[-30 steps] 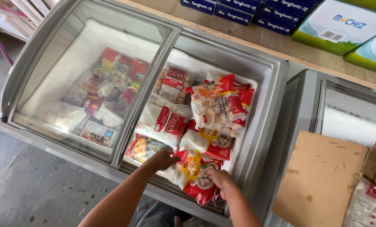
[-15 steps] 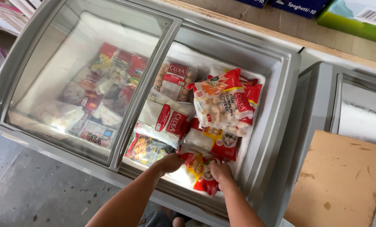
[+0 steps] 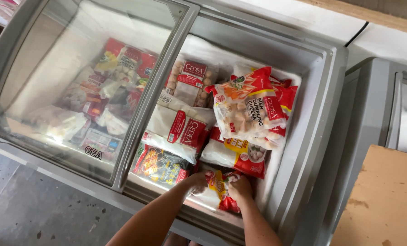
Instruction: Organizing and wiping down frozen food packets within grocery store chest freezers and a cardboard box.
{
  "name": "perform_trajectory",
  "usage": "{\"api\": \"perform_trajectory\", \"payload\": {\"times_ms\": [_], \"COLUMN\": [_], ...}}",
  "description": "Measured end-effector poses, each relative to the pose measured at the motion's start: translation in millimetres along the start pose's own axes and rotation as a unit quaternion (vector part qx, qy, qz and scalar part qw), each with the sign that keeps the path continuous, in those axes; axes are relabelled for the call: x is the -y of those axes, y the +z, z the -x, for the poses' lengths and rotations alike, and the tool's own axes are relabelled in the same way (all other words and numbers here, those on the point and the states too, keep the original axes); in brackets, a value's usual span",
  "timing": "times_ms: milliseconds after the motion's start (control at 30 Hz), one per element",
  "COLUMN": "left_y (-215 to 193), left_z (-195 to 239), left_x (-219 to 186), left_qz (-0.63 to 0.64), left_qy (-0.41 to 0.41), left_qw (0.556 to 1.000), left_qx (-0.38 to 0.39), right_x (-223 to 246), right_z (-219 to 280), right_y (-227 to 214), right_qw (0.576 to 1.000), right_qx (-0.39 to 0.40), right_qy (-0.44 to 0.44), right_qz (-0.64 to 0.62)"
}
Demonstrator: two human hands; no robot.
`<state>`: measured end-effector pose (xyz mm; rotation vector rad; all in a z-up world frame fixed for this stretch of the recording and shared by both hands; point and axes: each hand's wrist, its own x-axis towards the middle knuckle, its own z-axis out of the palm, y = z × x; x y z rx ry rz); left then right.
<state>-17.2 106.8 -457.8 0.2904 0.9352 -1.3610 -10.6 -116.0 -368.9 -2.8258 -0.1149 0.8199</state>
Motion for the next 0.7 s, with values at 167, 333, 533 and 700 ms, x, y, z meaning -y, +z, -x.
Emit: {"api": "perform_trajectory", "payload": {"times_ms": [167, 333, 533, 700], "left_y": [-13, -19, 71, 118], "left_z": [-13, 7, 60, 97], "left_x": [6, 26, 29, 29], "left_qz": [-0.428, -0.678, -0.735, -0.776], "left_qy": [0.261, 0.409, 0.344, 0.295], "left_qw": [0.849, 0.552, 0.517, 0.48], "left_qx": [-0.17, -0.262, -0.273, -0.283], "right_x": [22, 31, 84, 90], "right_z": [19, 31, 76, 91], "right_y": [-21, -28, -115, -153], "right_qw": [0.98, 0.963, 0.982, 0.977], "right_qx": [-0.031, -0.094, -0.114, 0.185], "right_qy": [0.063, 0.043, 0.128, 0.09], "right_qz": [-0.186, -0.251, -0.079, 0.052]}}
